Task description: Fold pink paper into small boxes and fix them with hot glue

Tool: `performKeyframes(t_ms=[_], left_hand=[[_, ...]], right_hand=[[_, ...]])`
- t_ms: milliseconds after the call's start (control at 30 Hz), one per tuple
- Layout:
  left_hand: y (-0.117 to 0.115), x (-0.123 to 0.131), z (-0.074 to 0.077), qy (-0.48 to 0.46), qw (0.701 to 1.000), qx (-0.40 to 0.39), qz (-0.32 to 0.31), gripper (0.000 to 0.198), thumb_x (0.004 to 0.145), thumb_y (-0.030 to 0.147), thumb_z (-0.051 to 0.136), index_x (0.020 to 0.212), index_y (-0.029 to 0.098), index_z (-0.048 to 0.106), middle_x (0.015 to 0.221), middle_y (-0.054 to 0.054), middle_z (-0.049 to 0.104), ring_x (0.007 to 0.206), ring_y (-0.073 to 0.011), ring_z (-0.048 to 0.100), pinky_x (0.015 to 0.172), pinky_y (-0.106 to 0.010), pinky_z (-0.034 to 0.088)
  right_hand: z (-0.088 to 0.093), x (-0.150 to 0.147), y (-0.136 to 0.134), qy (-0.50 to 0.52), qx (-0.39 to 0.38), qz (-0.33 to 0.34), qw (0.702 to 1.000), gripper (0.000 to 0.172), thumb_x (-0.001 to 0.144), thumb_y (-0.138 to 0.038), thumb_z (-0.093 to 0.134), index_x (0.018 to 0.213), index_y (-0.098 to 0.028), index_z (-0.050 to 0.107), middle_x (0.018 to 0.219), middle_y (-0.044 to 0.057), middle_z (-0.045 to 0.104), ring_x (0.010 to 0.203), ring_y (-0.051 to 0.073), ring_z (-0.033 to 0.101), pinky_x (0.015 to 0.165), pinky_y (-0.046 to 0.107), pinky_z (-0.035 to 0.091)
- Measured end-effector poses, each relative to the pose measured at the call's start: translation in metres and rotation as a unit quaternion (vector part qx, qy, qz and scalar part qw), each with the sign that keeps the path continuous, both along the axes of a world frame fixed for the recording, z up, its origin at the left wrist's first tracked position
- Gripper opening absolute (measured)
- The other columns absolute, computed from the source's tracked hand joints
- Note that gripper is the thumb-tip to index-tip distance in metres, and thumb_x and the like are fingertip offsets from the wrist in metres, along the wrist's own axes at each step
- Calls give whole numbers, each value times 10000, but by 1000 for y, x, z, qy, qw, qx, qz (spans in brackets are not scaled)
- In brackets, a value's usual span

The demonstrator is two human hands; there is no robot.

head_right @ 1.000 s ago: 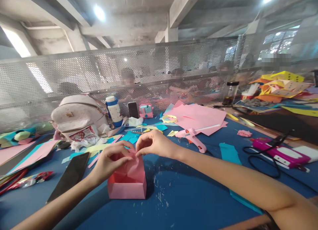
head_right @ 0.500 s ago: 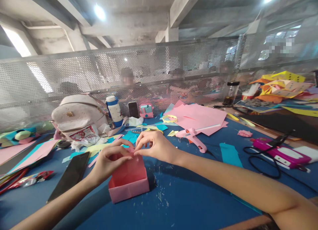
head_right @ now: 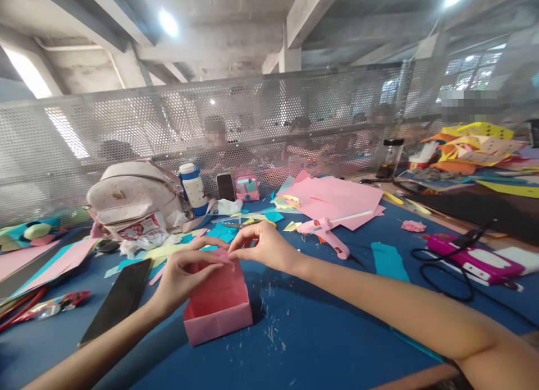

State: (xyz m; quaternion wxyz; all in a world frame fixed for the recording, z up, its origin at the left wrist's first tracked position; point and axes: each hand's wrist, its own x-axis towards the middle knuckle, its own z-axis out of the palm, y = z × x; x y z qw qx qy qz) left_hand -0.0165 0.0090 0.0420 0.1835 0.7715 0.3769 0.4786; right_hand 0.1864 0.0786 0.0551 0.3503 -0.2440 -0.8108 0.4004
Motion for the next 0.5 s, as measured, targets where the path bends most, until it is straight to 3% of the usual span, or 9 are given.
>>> performKeyframes(t_ms=[233, 500], left_hand=[[0, -1, -4, -14, 1000, 17, -4, 152, 846, 167, 666, 865, 265, 780, 1038, -51, 721, 1012, -215, 662, 856, -342, 532], [-2, -2, -4, -9, 1000, 28, 10, 172, 869, 172, 632, 891, 265, 775, 1056, -57, 715, 1003, -209, 664, 888, -353, 525]], right_hand=[[2, 2, -11, 13, 130, -17, 991, 48, 787, -250, 735, 775, -218, 768, 761, 22, 731, 719, 148, 587, 553, 259, 379], [-1, 0, -13, 12, 117, -25, 993, 90, 741, -267, 785, 825, -240, 769, 816, 15, 742, 756, 159, 578, 579, 275, 394]])
